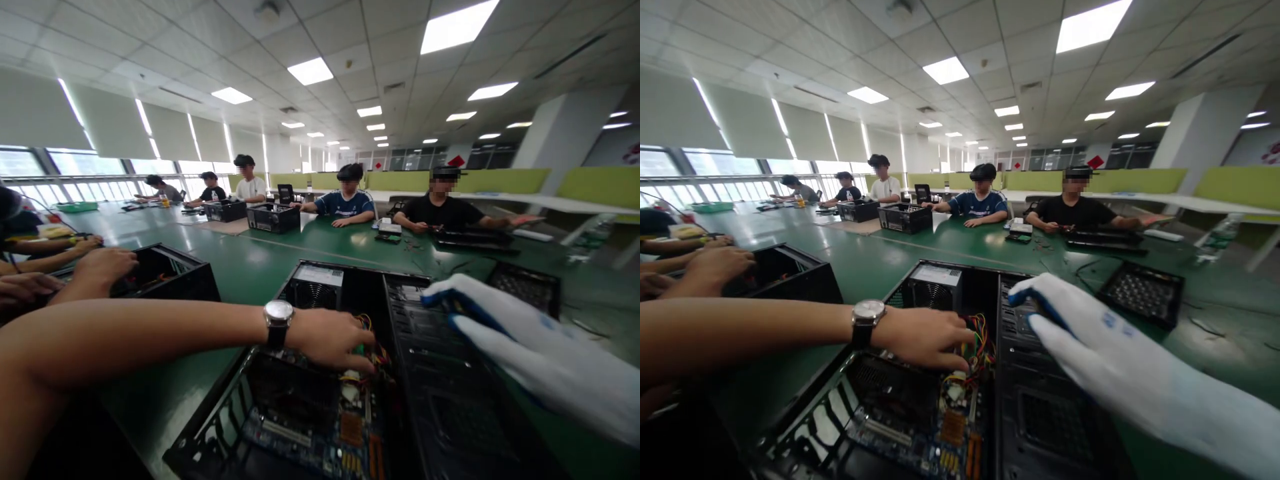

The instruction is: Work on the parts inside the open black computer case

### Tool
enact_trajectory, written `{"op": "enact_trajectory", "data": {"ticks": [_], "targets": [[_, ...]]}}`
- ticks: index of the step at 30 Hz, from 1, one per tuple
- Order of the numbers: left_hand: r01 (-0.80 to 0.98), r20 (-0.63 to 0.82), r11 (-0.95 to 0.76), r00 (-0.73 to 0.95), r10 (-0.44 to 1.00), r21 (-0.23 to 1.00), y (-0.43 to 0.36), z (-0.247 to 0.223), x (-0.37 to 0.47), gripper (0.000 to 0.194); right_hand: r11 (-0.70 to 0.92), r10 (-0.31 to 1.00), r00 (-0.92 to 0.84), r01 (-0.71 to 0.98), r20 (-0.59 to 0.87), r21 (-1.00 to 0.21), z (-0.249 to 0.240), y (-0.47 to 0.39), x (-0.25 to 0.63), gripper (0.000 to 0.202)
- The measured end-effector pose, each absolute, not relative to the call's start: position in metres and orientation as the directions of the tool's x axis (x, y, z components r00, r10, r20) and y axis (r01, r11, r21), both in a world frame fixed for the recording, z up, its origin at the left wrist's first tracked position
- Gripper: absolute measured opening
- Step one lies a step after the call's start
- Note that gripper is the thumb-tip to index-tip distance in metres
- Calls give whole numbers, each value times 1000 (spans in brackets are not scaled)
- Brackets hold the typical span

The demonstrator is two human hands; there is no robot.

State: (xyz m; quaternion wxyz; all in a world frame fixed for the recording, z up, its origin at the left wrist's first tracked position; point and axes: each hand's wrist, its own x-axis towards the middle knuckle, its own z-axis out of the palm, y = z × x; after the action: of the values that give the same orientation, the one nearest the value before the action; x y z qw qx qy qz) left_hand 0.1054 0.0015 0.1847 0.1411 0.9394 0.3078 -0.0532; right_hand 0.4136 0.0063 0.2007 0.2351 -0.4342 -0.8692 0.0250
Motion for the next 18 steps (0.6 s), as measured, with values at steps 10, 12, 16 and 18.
{"op": "enact_trajectory", "data": {"ticks": [10, 12, 16, 18], "targets": [[642, -415, -761, 671, 615, -91, 65, 127, 78, 95, 852, 509, -859, 496, -45, 170, 175, 38, 292, 39], [630, -397, -766, 676, 621, -127, 60, 142, 73, 92, 836, 544, -824, 515, -160, 189, 175, 49, 273, 39], [657, -334, -734, 662, 671, -173, 45, 181, 48, 80, 802, 592, -735, 576, -331, 156, 155, 69, 235, 32], [667, -316, -721, 654, 687, -188, 38, 193, 36, 69, 802, 581, -744, 593, -330, 74, 140, 73, 218, 22]]}}
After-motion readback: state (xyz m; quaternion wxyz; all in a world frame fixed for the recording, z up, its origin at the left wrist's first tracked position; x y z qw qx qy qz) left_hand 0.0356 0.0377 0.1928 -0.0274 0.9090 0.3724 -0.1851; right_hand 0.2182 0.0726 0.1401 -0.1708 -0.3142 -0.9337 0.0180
